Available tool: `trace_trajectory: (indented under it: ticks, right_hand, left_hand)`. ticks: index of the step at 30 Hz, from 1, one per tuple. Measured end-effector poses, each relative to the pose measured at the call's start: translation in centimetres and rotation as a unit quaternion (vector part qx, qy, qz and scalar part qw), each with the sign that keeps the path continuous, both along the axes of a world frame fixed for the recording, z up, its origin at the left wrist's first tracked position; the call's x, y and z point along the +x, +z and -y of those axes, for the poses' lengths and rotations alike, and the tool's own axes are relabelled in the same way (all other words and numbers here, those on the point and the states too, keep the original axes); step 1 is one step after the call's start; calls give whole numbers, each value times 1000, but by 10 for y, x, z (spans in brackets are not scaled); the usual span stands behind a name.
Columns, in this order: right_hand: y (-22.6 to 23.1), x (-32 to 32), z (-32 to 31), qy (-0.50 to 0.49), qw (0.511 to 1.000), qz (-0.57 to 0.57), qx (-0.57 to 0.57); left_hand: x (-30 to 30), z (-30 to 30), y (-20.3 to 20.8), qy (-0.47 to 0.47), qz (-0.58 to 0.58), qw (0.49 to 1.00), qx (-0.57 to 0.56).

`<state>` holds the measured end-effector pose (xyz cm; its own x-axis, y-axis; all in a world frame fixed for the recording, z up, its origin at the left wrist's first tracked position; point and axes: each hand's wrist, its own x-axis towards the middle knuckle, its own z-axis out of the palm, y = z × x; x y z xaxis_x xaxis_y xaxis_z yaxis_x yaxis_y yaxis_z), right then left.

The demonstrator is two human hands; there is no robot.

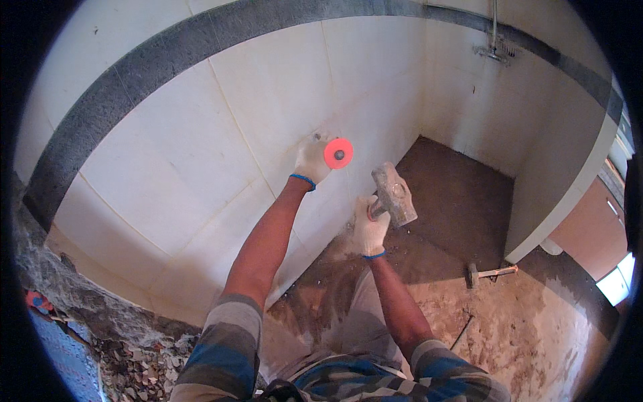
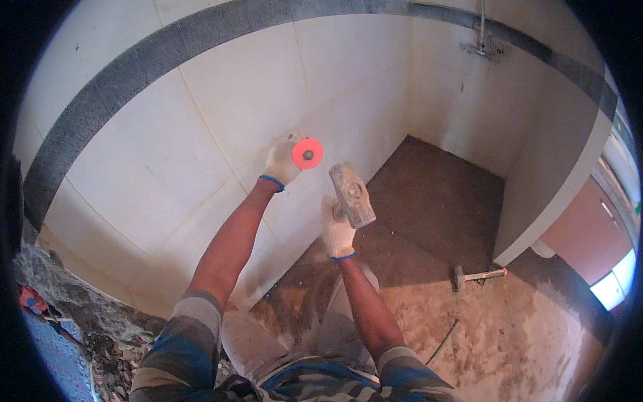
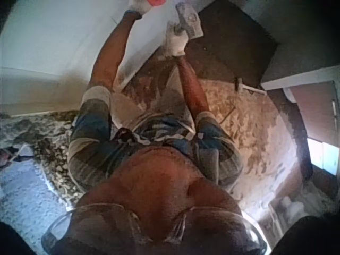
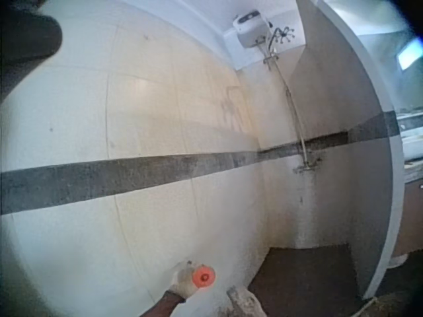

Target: The person uses a hammer and a red circular tool to chip away at white wall tiles, creating holes and removing sections. The person repeatedly strikes the tiles to break them and clear debris.

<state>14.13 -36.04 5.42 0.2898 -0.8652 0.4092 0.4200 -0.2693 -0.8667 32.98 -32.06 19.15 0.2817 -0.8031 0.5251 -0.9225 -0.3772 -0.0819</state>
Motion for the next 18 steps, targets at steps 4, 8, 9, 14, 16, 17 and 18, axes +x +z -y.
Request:
trace_trajectory:
  ticks: [4,8,9,14,16,17,18]
  right_hand:
    - [-5,-2,6,39,943,-320,-80]
    - [-10,-15,4,70,960,-271,-27]
    - [-9,-15,2,31,977,-201,-63]
    - [4,-1,3,69,963,-260,-28]
    - [8,-6,7,65,954,-292,-22]
    - [8,-11,10,49,946,-320,-12]
    - [6,-17,8,39,959,-279,-30]
  left_hand:
    - [-1,-3,3,3,-110,993,45]
    - [3,-4,-3,-54,-7,998,-44]
    - [3,-5,-6,-36,-22,999,-22]
    - [5,-6,-5,-25,-92,995,4]
    - [3,-6,-4,-25,-112,993,35]
    - [3,-6,-5,-46,-74,996,-14]
    - [3,-6,-4,-71,-33,994,-73]
